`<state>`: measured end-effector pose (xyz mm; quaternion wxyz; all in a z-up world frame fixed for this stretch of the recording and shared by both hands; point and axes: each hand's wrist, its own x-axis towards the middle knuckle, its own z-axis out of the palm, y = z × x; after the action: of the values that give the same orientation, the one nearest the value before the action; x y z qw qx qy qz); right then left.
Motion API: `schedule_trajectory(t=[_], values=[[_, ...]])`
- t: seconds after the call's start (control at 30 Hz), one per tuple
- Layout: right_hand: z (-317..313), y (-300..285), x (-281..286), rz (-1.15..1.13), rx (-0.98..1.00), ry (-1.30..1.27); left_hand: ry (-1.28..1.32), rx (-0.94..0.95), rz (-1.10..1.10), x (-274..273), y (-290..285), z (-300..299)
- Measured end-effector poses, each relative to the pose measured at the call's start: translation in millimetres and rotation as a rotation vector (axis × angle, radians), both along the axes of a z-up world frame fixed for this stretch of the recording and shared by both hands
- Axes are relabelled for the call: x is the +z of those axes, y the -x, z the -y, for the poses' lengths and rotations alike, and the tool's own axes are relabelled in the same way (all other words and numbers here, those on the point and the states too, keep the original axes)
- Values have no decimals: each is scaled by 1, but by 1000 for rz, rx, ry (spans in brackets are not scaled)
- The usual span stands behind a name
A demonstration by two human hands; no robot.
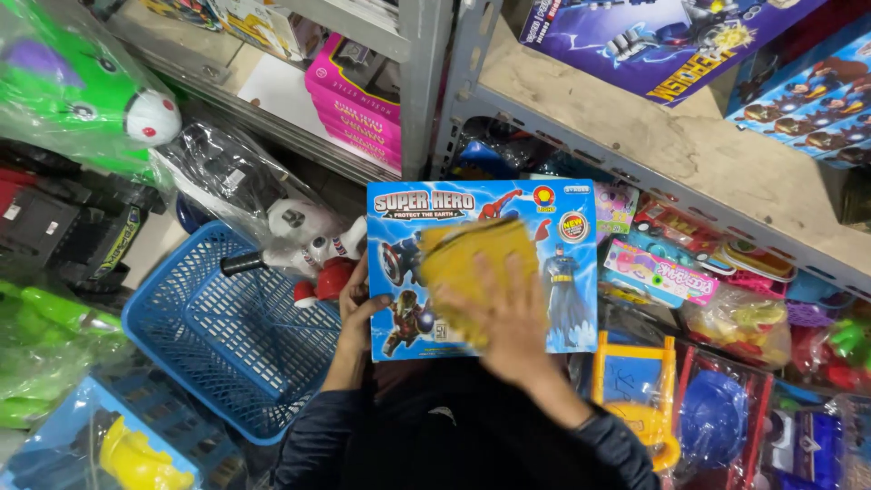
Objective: Cleaning dust off of toy boxes on a retail shelf using a cloth.
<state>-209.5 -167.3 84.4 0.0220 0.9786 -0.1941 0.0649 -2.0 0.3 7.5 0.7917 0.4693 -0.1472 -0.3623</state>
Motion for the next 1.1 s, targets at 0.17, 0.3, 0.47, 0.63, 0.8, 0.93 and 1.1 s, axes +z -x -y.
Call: schedule_trajectory(t=[0.17, 0.3, 0.47, 0.63, 0.8, 0.93, 1.1], values=[[92, -27, 18, 170, -468, -210, 72, -17, -64, 2, -1, 1], [60, -83, 2, 179, -471, -120, 87, -38, -87, 7, -2, 6], [-23, -132, 43, 170, 75, -215, -5, -42, -23, -31, 0, -3], [49, -81, 1, 256, -152, -79, 27, 29, -93, -14, -3, 1], [49, -60, 16, 137, -531, -95, 73, 2, -43, -25, -2, 2], [-43, -67, 24, 215, -38, -234, 181, 49, -287, -67, -3, -3], [-54, -19, 20, 168, 182, -340, 509, 57, -537, -61, -6, -5]])
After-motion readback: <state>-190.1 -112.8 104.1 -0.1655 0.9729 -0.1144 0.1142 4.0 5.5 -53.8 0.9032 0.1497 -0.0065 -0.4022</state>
